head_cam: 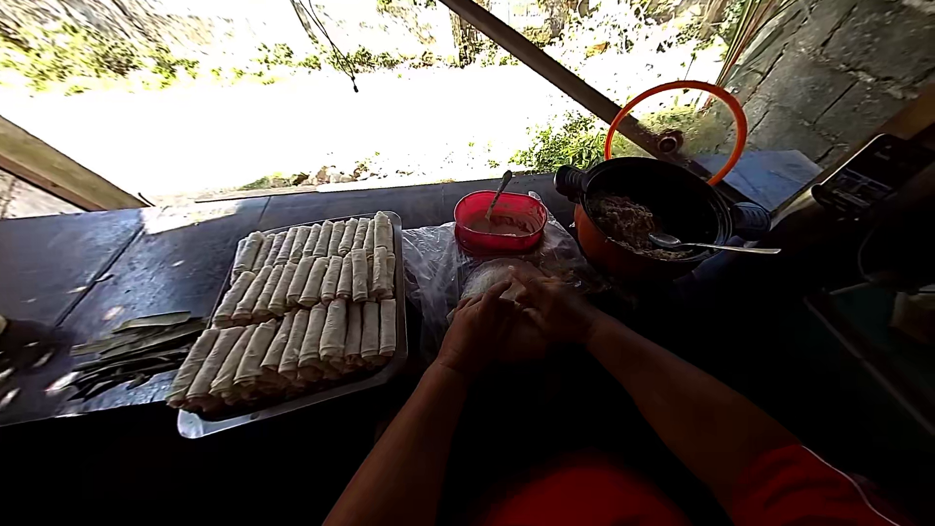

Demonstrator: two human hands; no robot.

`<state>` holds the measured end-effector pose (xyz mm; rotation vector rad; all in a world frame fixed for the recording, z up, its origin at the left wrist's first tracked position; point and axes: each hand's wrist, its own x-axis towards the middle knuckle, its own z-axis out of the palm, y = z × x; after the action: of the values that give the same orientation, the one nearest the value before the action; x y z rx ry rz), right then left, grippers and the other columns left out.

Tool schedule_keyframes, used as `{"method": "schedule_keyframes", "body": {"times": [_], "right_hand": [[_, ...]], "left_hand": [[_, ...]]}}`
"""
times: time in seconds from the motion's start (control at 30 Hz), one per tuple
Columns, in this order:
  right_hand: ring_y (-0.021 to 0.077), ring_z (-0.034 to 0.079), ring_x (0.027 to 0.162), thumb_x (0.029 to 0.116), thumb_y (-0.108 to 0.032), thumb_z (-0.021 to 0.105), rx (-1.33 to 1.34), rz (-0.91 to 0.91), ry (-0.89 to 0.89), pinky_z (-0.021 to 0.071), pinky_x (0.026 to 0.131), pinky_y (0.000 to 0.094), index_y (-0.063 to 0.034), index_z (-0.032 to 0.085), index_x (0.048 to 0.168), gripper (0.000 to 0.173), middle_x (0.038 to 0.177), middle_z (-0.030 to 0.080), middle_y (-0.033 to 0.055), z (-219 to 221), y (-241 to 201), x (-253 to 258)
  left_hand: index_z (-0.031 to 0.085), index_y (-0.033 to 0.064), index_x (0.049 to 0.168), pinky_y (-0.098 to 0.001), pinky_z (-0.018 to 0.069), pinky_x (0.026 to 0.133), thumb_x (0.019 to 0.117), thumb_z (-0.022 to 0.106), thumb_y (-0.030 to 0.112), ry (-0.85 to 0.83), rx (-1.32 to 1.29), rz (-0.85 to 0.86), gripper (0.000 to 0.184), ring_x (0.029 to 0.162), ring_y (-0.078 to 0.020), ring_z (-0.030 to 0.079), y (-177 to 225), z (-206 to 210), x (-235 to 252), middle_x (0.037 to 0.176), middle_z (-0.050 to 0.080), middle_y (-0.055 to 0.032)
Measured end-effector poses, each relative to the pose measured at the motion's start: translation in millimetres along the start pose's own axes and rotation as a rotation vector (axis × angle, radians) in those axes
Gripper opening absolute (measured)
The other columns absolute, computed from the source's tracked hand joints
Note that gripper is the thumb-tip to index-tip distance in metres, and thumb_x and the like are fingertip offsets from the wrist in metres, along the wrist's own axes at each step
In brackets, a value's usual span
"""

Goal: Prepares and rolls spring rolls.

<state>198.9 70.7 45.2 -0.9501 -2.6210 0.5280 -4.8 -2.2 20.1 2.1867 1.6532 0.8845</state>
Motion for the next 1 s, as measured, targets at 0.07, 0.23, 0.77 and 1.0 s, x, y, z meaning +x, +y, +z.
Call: {"method": "schedule_keyframes", "body": {"times": [0.07,0.23,0.77,1.0], "right_hand": [[0.0187,0.069,0.11,0.0978,-0.017,0.064,0.016,0.001,-0.018,0.0486,0.109,0.0437,-0.0157,0.036,0.16,0.068,0.11,0.076,0.001,-2,0,-1],[0.0174,0.068,0.109,0.0986,-0.017,0.062,-0.003,-0.041,-0.026,0.0482,0.108,0.0435,-0.0179,0.041,0.158,0.063,0.108,0.075,-0.0014,1,3,-3],[0.0179,0.068,0.115,0.0928,-0.009,0.065,0.116,-0.036,-0.034,0.0513,0.107,0.0395,-0.0163,0.037,0.159,0.072,0.117,0.074,0.0034,-12,6,-12],[0.0153,0.069,0.11,0.1006,-0.017,0.061,0.078,-0.071,-0.001,0.0509,0.107,0.0382,-0.0217,0.043,0.157,0.059,0.109,0.075,-0.0018,7,-5,-4]], "left_hand": [[0.052,0.0157,0.145,-0.0449,0.0435,0.113,0.0959,0.067,0.025,0.021,-0.038,0.005,0.052,0.114,-0.0081,0.067,-3,1,-2,0.11,0.076,0.0082],[0.048,0.0168,0.15,-0.0447,0.0431,0.114,0.0951,0.069,0.03,0.024,-0.09,-0.021,0.06,0.113,-0.0072,0.067,-6,4,-5,0.107,0.076,0.0102],[0.038,0.0137,0.154,-0.0324,0.0607,0.097,0.0917,0.069,0.01,-0.073,-0.417,-0.059,0.07,0.105,-0.0072,0.072,-20,-17,-12,0.119,0.074,0.0038],[0.043,0.0145,0.151,-0.0312,0.0614,0.092,0.0975,0.068,0.018,0.002,-0.389,-0.071,0.059,0.099,-0.0049,0.073,-19,-7,-9,0.111,0.076,0.0056]]}}
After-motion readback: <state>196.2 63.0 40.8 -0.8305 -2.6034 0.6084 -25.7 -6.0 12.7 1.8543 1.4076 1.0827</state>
